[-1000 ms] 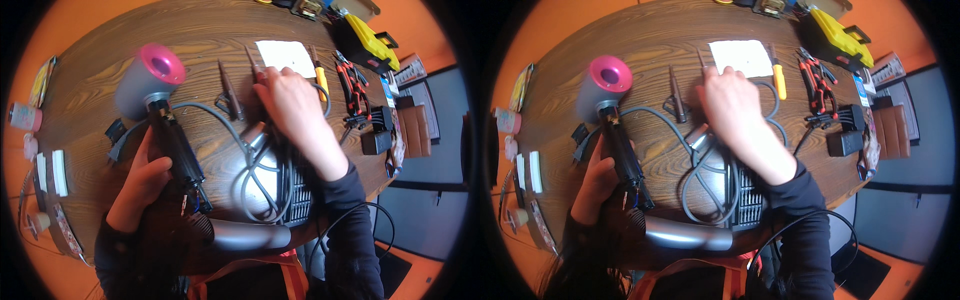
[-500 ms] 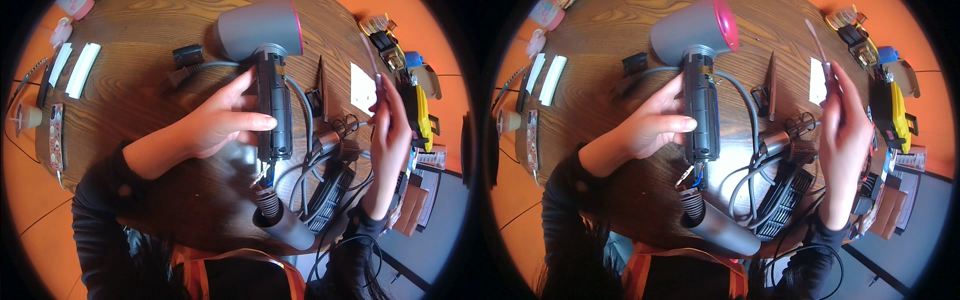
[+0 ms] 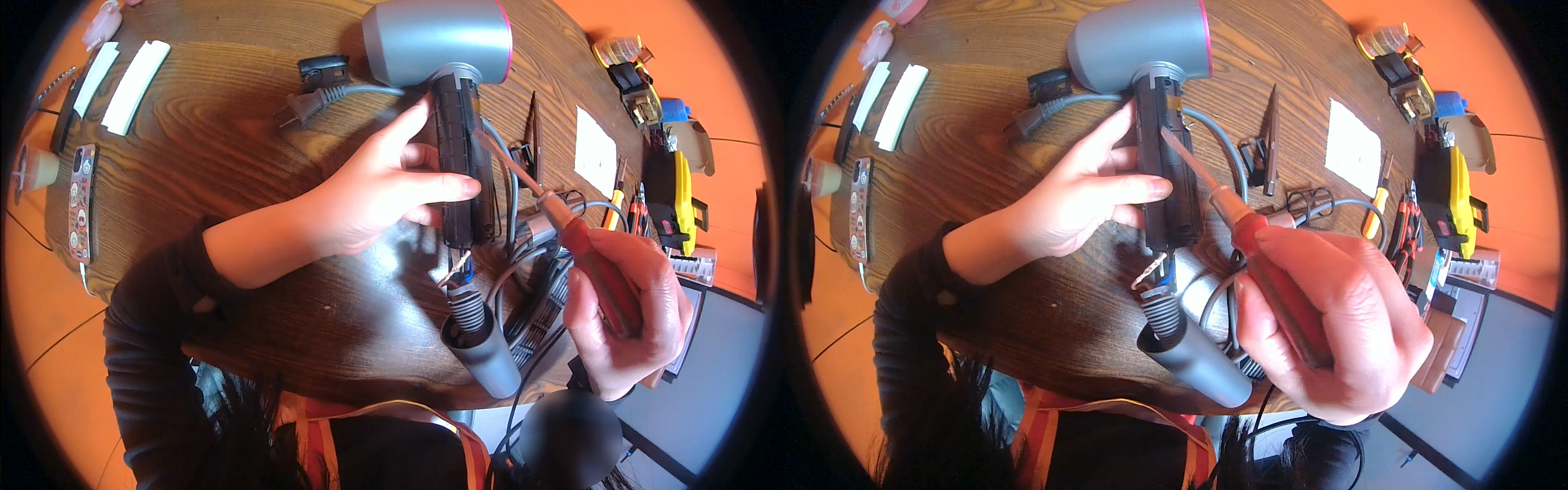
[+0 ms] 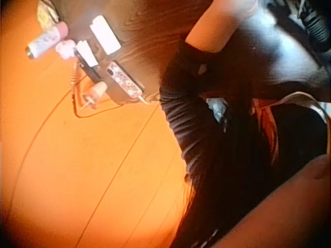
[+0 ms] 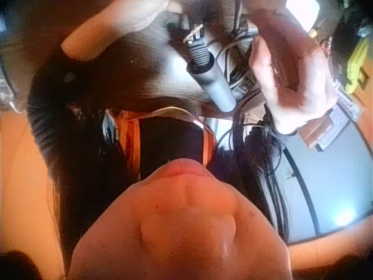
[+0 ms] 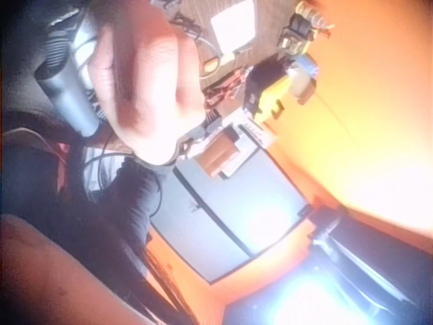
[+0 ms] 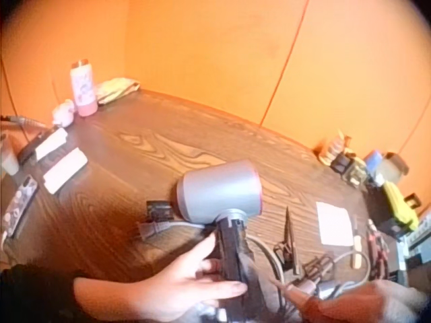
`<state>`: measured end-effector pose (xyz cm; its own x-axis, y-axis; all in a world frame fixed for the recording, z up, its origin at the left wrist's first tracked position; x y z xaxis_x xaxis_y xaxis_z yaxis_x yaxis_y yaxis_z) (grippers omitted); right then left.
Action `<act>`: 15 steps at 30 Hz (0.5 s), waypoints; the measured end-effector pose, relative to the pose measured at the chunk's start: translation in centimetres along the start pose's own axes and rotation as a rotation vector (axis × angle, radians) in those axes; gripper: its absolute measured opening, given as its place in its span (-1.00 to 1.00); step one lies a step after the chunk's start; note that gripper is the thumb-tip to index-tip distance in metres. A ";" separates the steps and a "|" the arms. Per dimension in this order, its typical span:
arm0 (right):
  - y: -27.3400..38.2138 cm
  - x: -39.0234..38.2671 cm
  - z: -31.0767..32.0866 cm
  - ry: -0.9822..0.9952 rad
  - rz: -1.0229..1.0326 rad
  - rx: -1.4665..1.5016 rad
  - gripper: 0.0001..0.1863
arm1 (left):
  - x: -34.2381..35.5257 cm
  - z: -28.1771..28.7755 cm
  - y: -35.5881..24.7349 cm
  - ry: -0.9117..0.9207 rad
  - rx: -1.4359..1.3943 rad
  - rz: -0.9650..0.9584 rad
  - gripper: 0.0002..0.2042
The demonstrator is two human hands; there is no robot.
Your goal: The person disassembles a hair dryer by removing screws and prying open the casing. They separate the two halves of the housing, expose the internal components, and manipulate wires and a blue cylindrical part. The person then reassembles the casing and secures it with screws.
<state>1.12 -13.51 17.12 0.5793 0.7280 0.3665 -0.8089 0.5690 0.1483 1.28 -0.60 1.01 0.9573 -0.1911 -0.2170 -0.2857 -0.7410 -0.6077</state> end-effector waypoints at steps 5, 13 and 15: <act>0.9 0.3 -0.3 0.065 0.018 -0.001 -0.71 | 0.1 0.1 0.0 -0.015 -0.059 -0.008 -0.26; 4.3 1.1 -0.7 0.171 0.079 -0.318 -0.63 | 0.2 0.1 0.6 0.017 -0.041 0.007 -0.52; 5.2 1.4 -0.9 0.155 0.043 -0.374 -0.65 | 0.1 0.2 0.9 0.022 -0.039 0.057 -0.63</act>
<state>-2.17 -9.22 17.59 0.5768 0.7871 0.2185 -0.7569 0.6156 -0.2195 1.15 -1.16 0.27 0.9402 -0.2476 -0.2338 -0.3386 -0.7526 -0.5647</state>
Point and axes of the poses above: each hand's wrist, its own x-axis towards the middle knuckle, its own z-axis out of the back of the hand, y = z × x, the point moved 7 cm from there along x, towards the middle knuckle, and after that the axes turned 13 degrees about -x, right-handed, at the moved point
